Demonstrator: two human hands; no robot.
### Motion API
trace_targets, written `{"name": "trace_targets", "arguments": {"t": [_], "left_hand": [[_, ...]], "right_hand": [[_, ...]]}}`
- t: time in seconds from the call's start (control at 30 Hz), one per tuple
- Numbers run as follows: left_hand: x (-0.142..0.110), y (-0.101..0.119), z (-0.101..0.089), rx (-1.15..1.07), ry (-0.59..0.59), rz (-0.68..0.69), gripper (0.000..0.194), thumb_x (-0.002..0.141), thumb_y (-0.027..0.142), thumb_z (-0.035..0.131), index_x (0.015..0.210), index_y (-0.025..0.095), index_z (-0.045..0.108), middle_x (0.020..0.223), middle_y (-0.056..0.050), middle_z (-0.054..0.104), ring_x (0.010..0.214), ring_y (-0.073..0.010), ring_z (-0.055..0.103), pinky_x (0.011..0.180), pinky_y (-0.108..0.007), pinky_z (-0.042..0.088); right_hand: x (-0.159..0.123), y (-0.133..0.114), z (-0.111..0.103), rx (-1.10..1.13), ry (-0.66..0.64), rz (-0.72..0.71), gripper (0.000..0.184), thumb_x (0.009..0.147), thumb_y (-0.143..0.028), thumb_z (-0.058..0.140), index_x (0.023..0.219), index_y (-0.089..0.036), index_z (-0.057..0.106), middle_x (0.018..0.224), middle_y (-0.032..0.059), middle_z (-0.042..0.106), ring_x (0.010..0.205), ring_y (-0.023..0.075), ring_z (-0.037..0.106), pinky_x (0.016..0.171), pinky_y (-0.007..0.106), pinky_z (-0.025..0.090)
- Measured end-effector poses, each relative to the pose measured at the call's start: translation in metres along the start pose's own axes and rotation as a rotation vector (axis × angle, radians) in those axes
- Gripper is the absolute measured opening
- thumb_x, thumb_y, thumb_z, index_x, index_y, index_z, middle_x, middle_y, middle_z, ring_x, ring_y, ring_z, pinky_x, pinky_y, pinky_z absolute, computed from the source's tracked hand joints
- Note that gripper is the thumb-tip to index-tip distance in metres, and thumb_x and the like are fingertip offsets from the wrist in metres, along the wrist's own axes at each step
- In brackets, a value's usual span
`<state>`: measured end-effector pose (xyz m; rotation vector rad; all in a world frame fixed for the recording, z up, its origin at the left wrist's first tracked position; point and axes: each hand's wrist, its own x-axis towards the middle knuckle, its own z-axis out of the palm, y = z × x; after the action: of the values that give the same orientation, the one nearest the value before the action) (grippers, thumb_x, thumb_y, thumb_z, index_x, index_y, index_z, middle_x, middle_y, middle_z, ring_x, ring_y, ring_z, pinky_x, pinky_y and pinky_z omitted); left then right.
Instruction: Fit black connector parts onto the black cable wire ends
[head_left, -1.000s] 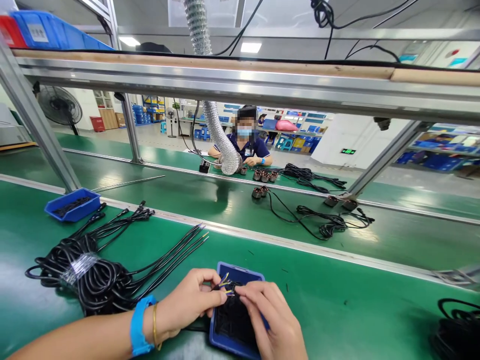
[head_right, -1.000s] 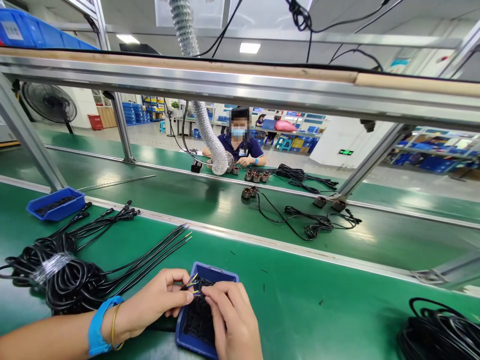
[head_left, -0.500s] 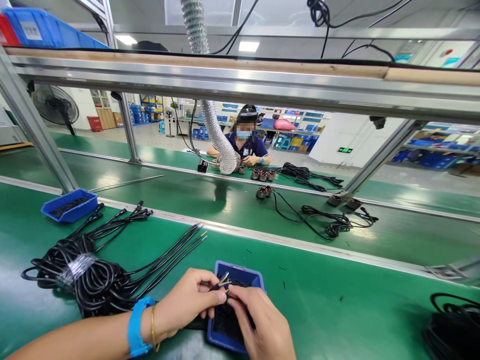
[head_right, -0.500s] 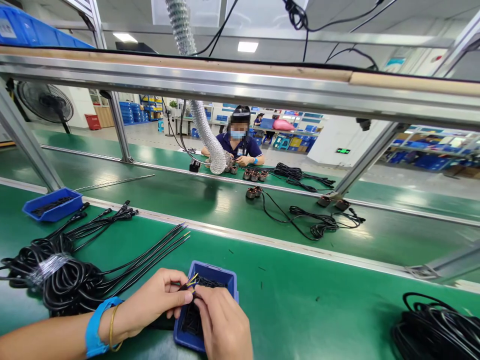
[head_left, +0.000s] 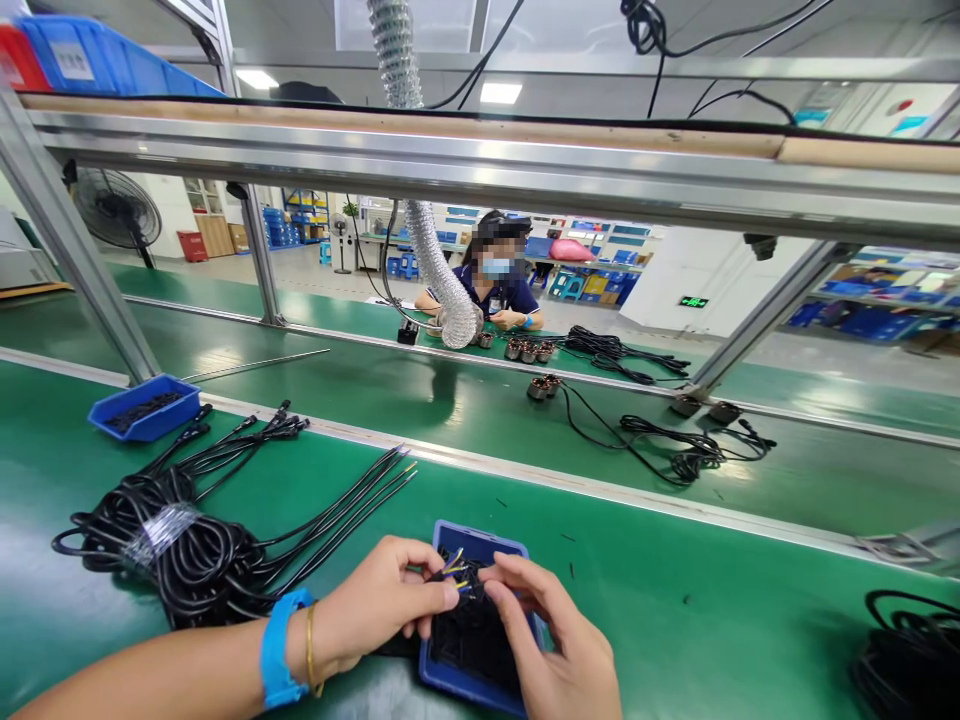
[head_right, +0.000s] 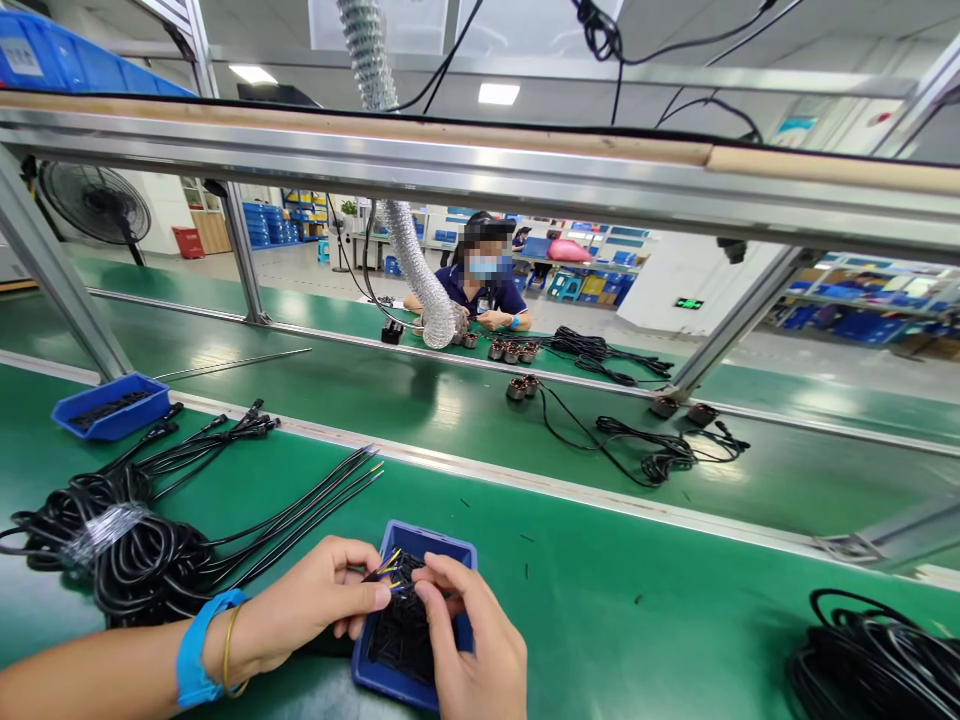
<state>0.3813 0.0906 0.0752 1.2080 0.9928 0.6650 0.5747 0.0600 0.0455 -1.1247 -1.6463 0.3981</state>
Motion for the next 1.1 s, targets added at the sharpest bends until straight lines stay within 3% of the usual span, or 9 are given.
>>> {"name": "trace_targets", "arguments": {"t": [0.13,0.3,0.43,0.57,0.8,1.0,1.1], "left_hand": [[-0.002,0.002,0.001,0.012,0.009,-0.012,0.037,0.071,0.05,0.074,0.075,0.018,0.056,0.05,0.008,0.049,0.047,-0.0087,0.044,0.046,-0.02,0.031],[-0.002,0.006,0.002,-0.03,0.016,0.028,0.038,0.072,0.05,0.073,0.084,0.016,0.06,0.057,0.007,0.05,0.049,-0.0086,0.046,0.047,-0.021,0.03],[-0.002,0.007,0.002,-0.011,0.034,-0.011,0.03,0.071,0.043,0.071,0.077,0.018,0.054,0.05,0.009,0.045,0.047,-0.0083,0.04,0.047,-0.022,0.026],[-0.005,0.012,0.003,0.002,0.021,-0.009,0.027,0.069,0.039,0.07,0.071,0.018,0.053,0.056,0.009,0.043,0.051,-0.0075,0.037,0.049,-0.022,0.025],[-0.004,0.011,0.002,0.024,0.0,-0.029,0.026,0.07,0.041,0.069,0.073,0.018,0.055,0.053,0.01,0.042,0.05,-0.0083,0.036,0.049,-0.022,0.025],[-0.006,0.012,0.002,0.018,-0.028,-0.019,0.028,0.07,0.041,0.071,0.072,0.018,0.056,0.056,0.009,0.045,0.052,-0.0083,0.038,0.05,-0.022,0.025],[-0.007,0.014,0.003,0.005,-0.025,-0.026,0.029,0.07,0.042,0.072,0.072,0.018,0.056,0.059,0.008,0.046,0.053,-0.0084,0.039,0.051,-0.022,0.026]], "right_hand": [[-0.001,0.0,0.0,-0.035,-0.045,-0.07,0.021,0.094,-0.018,0.063,0.114,-0.026,0.067,0.096,0.0001,0.079,0.079,0.0147,0.077,0.073,0.02,0.062],[0.004,0.003,0.003,-0.244,-0.132,-0.175,0.033,0.102,-0.018,0.047,0.134,-0.023,0.056,0.116,0.0051,0.076,0.101,0.0179,0.073,0.087,0.027,0.06],[0.003,0.014,0.02,-0.642,-0.272,-0.232,0.007,0.088,-0.017,0.067,0.092,-0.021,0.072,0.094,0.0077,0.073,0.085,0.0281,0.066,0.071,0.043,0.056],[-0.002,0.019,0.034,-0.925,-0.369,-0.247,0.014,0.073,-0.008,0.079,0.071,-0.019,0.071,0.075,0.0061,0.068,0.078,0.0295,0.061,0.068,0.045,0.047],[0.009,0.012,0.002,-0.548,-0.288,-0.179,0.019,0.095,-0.016,0.052,0.09,-0.024,0.069,0.087,0.0022,0.073,0.074,0.0224,0.064,0.066,0.036,0.047],[0.011,-0.003,-0.01,-0.086,-0.178,0.079,0.018,0.098,-0.032,0.057,0.095,-0.024,0.073,0.089,0.0034,0.077,0.08,0.0194,0.072,0.074,0.027,0.058],[0.011,-0.01,-0.01,0.015,-0.166,0.108,0.016,0.095,-0.031,0.061,0.093,-0.025,0.075,0.088,0.0028,0.077,0.079,0.0188,0.073,0.075,0.024,0.058]]}}
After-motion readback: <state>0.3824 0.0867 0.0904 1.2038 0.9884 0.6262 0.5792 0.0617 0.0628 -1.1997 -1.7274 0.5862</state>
